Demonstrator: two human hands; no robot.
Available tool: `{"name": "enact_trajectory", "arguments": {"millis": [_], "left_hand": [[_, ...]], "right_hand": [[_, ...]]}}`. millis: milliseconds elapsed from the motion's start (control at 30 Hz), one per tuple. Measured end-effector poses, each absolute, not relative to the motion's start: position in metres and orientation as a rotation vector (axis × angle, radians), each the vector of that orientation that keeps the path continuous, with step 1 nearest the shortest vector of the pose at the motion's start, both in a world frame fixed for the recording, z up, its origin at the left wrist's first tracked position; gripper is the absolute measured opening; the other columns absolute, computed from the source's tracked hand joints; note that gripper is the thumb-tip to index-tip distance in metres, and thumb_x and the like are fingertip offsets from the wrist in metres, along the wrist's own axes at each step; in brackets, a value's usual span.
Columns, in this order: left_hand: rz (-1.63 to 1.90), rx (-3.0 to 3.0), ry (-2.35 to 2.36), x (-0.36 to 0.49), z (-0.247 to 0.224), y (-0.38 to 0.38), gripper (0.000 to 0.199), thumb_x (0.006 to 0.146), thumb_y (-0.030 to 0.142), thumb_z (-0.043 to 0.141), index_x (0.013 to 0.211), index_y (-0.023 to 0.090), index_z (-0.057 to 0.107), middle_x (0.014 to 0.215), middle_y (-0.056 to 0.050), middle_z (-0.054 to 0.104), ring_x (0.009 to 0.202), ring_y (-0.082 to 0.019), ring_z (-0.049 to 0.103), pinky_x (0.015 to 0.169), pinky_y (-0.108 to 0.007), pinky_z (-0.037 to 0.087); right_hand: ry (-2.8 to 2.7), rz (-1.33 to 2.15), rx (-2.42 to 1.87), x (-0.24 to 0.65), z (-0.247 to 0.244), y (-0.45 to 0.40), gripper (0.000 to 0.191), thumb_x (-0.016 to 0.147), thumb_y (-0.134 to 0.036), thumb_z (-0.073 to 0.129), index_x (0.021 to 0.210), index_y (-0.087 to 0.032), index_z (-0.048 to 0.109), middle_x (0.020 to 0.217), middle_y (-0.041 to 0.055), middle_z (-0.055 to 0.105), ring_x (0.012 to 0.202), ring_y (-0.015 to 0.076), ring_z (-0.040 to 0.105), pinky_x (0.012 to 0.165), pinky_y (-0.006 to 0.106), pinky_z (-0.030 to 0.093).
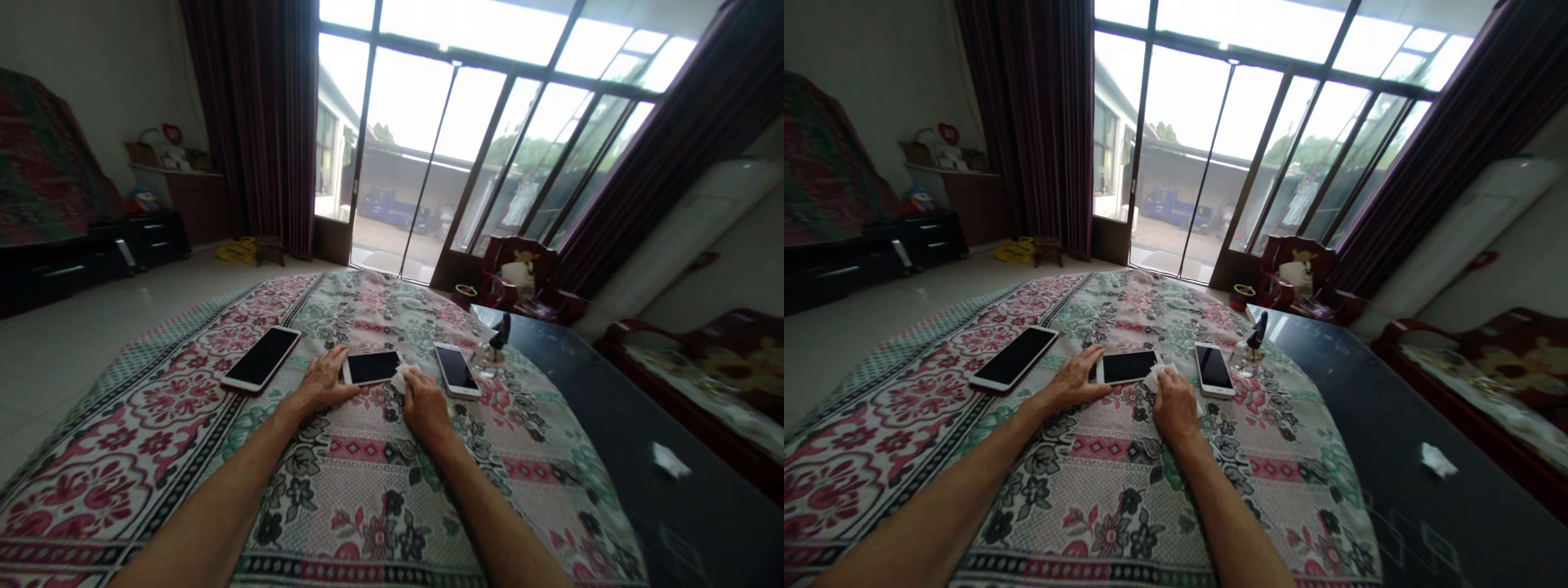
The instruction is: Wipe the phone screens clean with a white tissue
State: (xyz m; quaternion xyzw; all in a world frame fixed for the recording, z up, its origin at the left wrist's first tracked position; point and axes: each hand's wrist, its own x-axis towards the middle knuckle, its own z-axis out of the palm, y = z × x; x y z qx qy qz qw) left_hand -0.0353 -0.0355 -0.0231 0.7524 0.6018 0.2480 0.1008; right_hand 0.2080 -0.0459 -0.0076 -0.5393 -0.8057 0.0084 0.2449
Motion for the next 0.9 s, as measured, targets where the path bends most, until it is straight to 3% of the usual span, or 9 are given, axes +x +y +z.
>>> {"name": "enact_trajectory", "arguments": {"millis": [233,367,500,733,833,900], "left_hand": [[0.730,2.248,1.457,-0.051,-0.006,-0.040,0.065,0.071,0.026,0.065,0.134,0.020,0.053,0.147,-0.011,0.048,0.137,-0.027,0.042,0.114,-0.042,0.032],[0.780,2.225,1.505,-0.045,0.001,-0.046,0.068,0.066,0.035,0.072,0.131,0.021,0.056,0.134,-0.010,0.060,0.124,-0.030,0.054,0.107,-0.042,0.041],[0.821,2.302,1.545,-0.027,0.000,-0.050,0.073,0.063,0.041,0.077,0.130,0.020,0.056,0.129,-0.011,0.062,0.120,-0.031,0.057,0.105,-0.042,0.042],[0.780,2.332,1.400,-0.019,0.006,-0.054,0.045,0.074,0.039,0.069,0.117,0.024,0.064,0.103,-0.004,0.068,0.095,-0.024,0.064,0.087,-0.035,0.050],[0.824,2.277,1.376,-0.021,0.004,-0.053,0.055,0.072,0.037,0.071,0.123,0.022,0.061,0.106,-0.005,0.068,0.094,-0.024,0.064,0.087,-0.036,0.051],[0.874,2.245,1.375,-0.019,0.000,-0.052,0.063,0.069,0.035,0.073,0.128,0.022,0.057,0.119,-0.007,0.065,0.106,-0.026,0.063,0.094,-0.039,0.049]], "right_hand": [[-2.153,0.040,-1.471,0.208,-0.011,-0.045,0.035,0.090,-0.010,0.042,0.118,-0.017,0.063,0.129,0.0111,0.061,0.120,0.0236,0.054,0.103,0.036,0.040],[-2.137,0.006,-1.485,0.207,-0.013,-0.044,0.035,0.090,-0.011,0.042,0.117,-0.017,0.064,0.129,0.0111,0.061,0.120,0.0236,0.053,0.103,0.035,0.040],[-2.133,-0.004,-1.489,0.206,-0.014,-0.039,0.035,0.090,-0.011,0.042,0.117,-0.017,0.064,0.129,0.0122,0.061,0.118,0.0240,0.054,0.103,0.035,0.039],[-2.183,0.046,-1.435,0.202,-0.010,-0.019,0.035,0.088,-0.007,0.042,0.114,-0.014,0.065,0.126,0.0131,0.063,0.116,0.0224,0.056,0.101,0.033,0.040],[-2.219,0.076,-1.413,0.197,-0.009,-0.006,0.035,0.087,-0.006,0.043,0.113,-0.016,0.065,0.123,0.0111,0.065,0.114,0.0209,0.057,0.100,0.031,0.040],[-2.238,0.099,-1.387,0.194,-0.009,0.002,0.036,0.086,-0.005,0.044,0.113,-0.017,0.065,0.123,0.0097,0.065,0.113,0.0199,0.057,0.100,0.030,0.040]]}}
